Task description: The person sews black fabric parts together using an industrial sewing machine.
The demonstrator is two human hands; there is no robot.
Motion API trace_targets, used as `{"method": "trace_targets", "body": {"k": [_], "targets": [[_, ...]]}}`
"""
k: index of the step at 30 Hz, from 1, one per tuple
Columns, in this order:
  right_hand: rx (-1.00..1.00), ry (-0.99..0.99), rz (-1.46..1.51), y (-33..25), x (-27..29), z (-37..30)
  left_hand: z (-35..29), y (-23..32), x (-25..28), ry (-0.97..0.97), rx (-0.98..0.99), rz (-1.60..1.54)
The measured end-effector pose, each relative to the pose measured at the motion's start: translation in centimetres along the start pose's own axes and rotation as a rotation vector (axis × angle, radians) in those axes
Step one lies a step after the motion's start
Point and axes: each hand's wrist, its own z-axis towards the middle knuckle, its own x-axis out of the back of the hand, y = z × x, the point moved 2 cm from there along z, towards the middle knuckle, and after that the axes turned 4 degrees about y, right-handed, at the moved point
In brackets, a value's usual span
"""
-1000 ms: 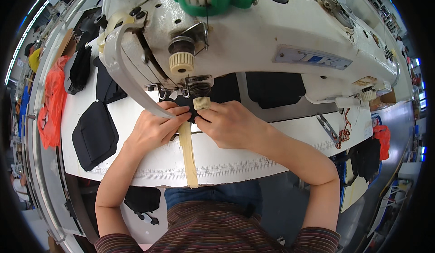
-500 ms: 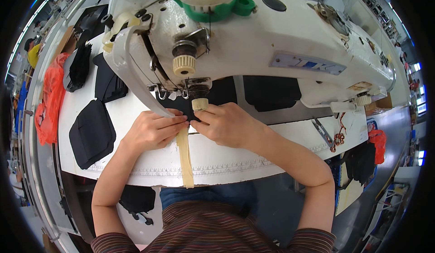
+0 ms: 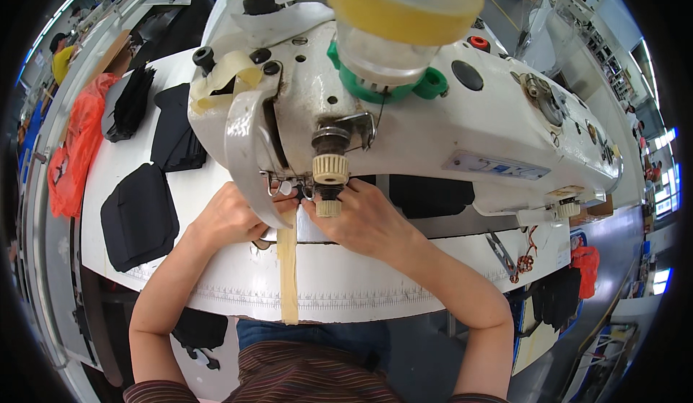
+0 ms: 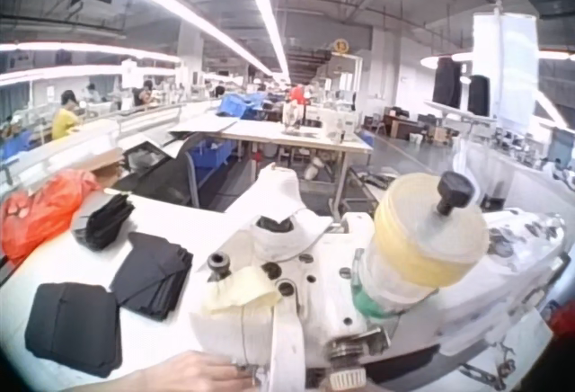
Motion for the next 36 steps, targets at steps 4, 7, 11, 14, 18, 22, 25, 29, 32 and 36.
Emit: {"method": "trace_targets", "body": {"k": [4, 7, 11, 14, 18, 22, 25, 29, 32, 36], "targets": [[-0.064, -0.062, -0.030, 0.2, 0.5, 0.3, 0.4, -0.2, 0.2, -0.068, 0.094, 0.027], [-0.090, -0.033, -0.014, 0.3, 0.4, 0.6, -0.1, -0.6, -0.2, -0.056, 0.132, -0.001], [-0.049, -0.035, -0.118, -0.2, -0.3, 0.2, -0.4, -0.8, -0.1, -0.023, 0.192, -0.006], [-0.081, -0.085, -0.116, -0.4, 0.7, -0.6, -0.1, -0.6, 0.1, -0.034, 0.225, -0.027], [-0.160, -0.116, -0.051, -0.5, 5.5, -1.6, 0.1, -0.8, 0.0, -0.056, 0.255, -0.044], [-0.471, -0.047, 0.017, 1.8, 9.9, -6.1, -0.5, -1.0, -0.5, -0.067, 0.286, -0.072], [-0.622, 0.027, 0.006, 4.3, 10.4, -8.7, -0.7, -1.4, -0.3, -0.089, 0.361, -0.107], [-0.634, -0.089, 0.086, 6.4, 8.9, -11.5, -1.4, -4.6, -0.1, 0.219, 0.618, -0.040], [-0.610, -0.103, 0.106, 7.1, 9.2, -11.5, -0.7, -10.7, 1.3, 0.300, 0.573, -0.089], [-0.662, -0.165, 0.204, 7.7, 9.2, -10.9, 0.2, -12.0, 0.1, 0.420, 0.524, -0.152]]}}
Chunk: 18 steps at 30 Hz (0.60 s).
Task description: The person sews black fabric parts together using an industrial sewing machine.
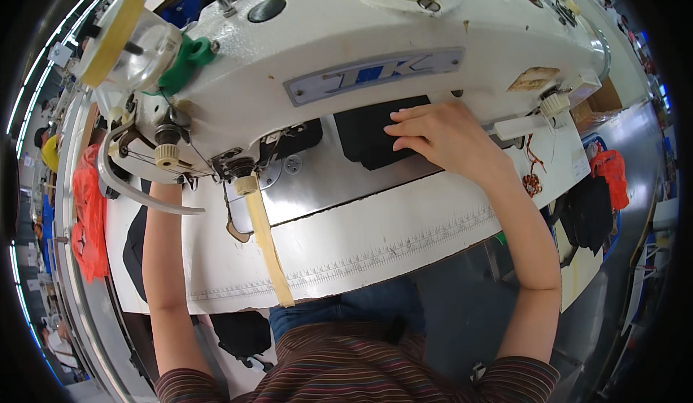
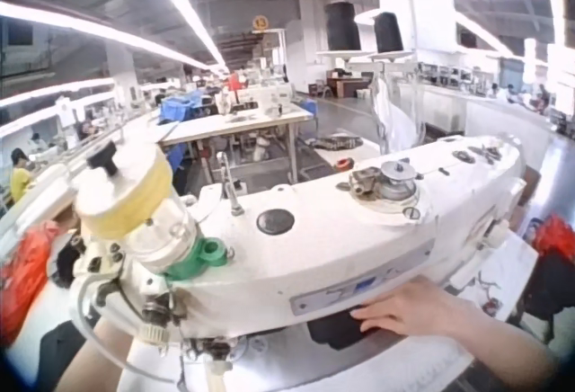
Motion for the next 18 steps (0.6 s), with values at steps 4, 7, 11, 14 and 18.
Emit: {"method": "trace_targets", "body": {"k": [4, 7, 11, 14, 18], "targets": [[0.071, 0.044, -0.099, -1.6, -0.7, 1.2, 1.4, 0.4, -1.7, 0.135, -0.027, -0.010], [0.095, 0.052, -0.231, -2.2, -0.2, -0.3, 2.3, 7.8, 2.6, 0.296, -0.027, 0.204], [0.181, 0.023, -0.241, -1.2, -0.2, -0.3, -0.1, 9.5, 11.8, 0.266, 0.248, 0.266], [0.217, 0.011, -0.310, -1.1, -0.4, -0.3, -3.8, 8.5, 20.1, 0.337, 0.515, 0.174], [0.227, 0.007, -0.427, -2.1, -0.7, 0.2, -10.9, 3.0, 27.9, 0.330, 0.627, 0.433]]}}
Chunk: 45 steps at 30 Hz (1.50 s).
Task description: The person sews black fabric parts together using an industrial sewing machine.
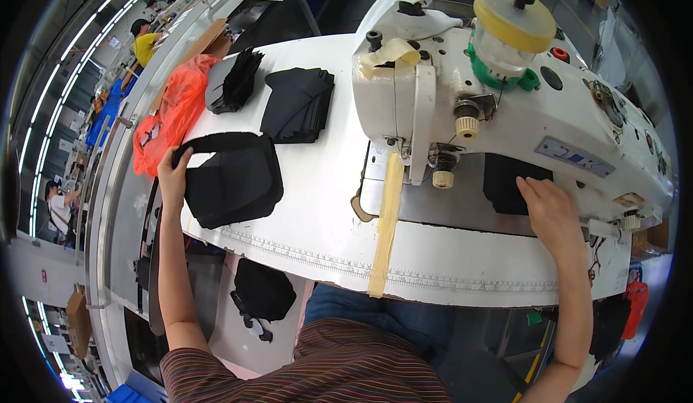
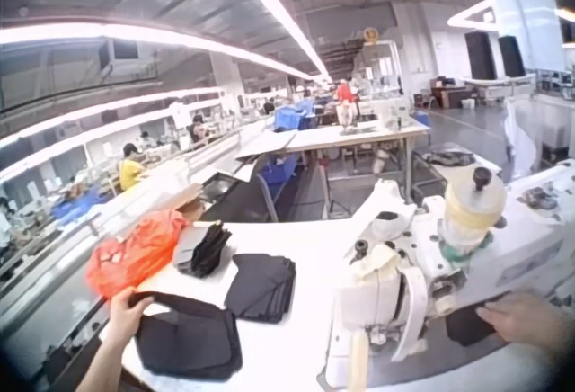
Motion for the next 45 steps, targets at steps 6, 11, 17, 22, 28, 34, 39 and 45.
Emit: {"method": "trace_targets", "body": {"k": [6, 11, 17, 22, 28, 34, 39, 45], "targets": [[-0.115, -0.008, 0.042, -0.3, 0.6, 1.6, -1.4, -0.2, -2.9, 0.285, -0.573, 0.651], [0.246, 0.259, 0.146, -8.2, 1.8, 2.7, -0.8, 10.0, -13.7, -0.197, -0.800, 0.123], [0.339, 0.079, 0.292, -12.3, 1.5, -0.5, 0.8, 11.6, -17.1, -0.370, -0.657, 0.489], [0.205, 0.156, 0.372, -11.2, 1.9, 3.9, 1.1, 14.5, -16.0, -0.055, -0.814, 0.207], [0.327, 0.182, 0.312, -11.2, -1.9, 3.4, -9.6, 16.3, -15.4, -0.556, -0.745, 0.170], [0.410, 0.070, 0.191, -11.0, -1.1, 4.3, -12.9, 17.3, -14.1, -0.863, -0.480, 0.006], [0.490, 0.082, 0.094, -11.7, -1.7, 4.6, -10.4, 17.1, -14.8, -0.117, -0.861, 0.385], [0.394, 0.163, 0.170, -12.3, -2.6, 4.1, -9.8, 14.8, -17.6, -0.997, 0.084, -0.553]]}}
